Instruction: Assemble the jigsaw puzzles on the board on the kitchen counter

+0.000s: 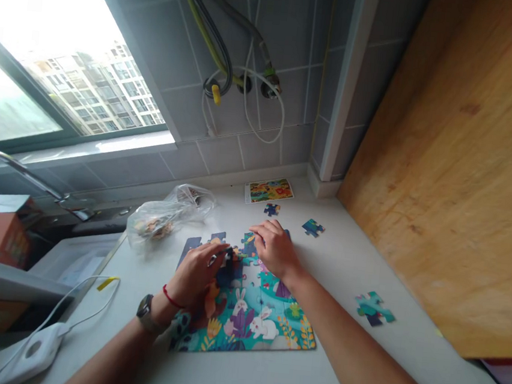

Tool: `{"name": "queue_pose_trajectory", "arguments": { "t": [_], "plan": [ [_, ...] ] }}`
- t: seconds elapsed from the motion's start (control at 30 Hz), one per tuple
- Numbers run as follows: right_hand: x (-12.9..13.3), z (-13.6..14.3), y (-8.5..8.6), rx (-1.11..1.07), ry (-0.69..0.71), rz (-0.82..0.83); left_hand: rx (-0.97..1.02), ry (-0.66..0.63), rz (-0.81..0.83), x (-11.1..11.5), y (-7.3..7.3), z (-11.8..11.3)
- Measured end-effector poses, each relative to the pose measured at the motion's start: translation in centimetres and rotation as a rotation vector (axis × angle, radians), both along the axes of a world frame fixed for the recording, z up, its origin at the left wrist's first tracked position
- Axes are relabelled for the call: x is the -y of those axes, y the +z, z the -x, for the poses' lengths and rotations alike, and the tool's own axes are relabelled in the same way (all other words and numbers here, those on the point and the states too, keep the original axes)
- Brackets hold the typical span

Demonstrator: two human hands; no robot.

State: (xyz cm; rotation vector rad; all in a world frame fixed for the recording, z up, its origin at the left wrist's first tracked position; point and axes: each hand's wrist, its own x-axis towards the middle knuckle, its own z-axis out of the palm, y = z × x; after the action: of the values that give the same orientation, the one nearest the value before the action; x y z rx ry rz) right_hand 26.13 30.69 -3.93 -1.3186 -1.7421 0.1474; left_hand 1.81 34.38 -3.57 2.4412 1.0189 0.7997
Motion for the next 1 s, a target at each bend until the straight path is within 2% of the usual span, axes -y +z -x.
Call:
{"name": "queue_pose_trajectory", "arguments": {
  "t": [0.1,0.2,0.3,0.4,0.57,0.7,0.8,1.0],
  "plan": [
    [0.3,0.3,0.1,0.006,0.042,0.029,0.34,0.121,0.267,-0.5,0.1,0.8],
    [0.5,0.5,0.4,-0.003,0.07,0.048,0.592,0.109,0.591,-1.1,0.2,1.1],
    [0.7,0.6,0.6,-0.027,0.081,0.058,0.687,0.049,0.81,-1.4,0.1,1.1],
    [0.9,0.7,0.8,-0.073,0.1,0.087,0.73,0.005,0.923,-0.9,0.0,0.8],
    [1.2,1.2,1.2,-0.126,0.206,0.107,0.629,-0.066,0.905,0.4,0.8,0.4],
    [1.4,1.4,1.6,-0.151,0.276,0.114,0.528,-0.108,0.738,0.7,1.2,0.5],
    [1.4,1.6,1.8,-0.174,0.279,0.136,0.495,-0.096,0.651,0.6,1.0,0.5],
    [1.4,1.8,1.6,-0.255,0.228,0.175,0.481,-0.138,0.666,0.6,1.2,0.4]
  ]
}}
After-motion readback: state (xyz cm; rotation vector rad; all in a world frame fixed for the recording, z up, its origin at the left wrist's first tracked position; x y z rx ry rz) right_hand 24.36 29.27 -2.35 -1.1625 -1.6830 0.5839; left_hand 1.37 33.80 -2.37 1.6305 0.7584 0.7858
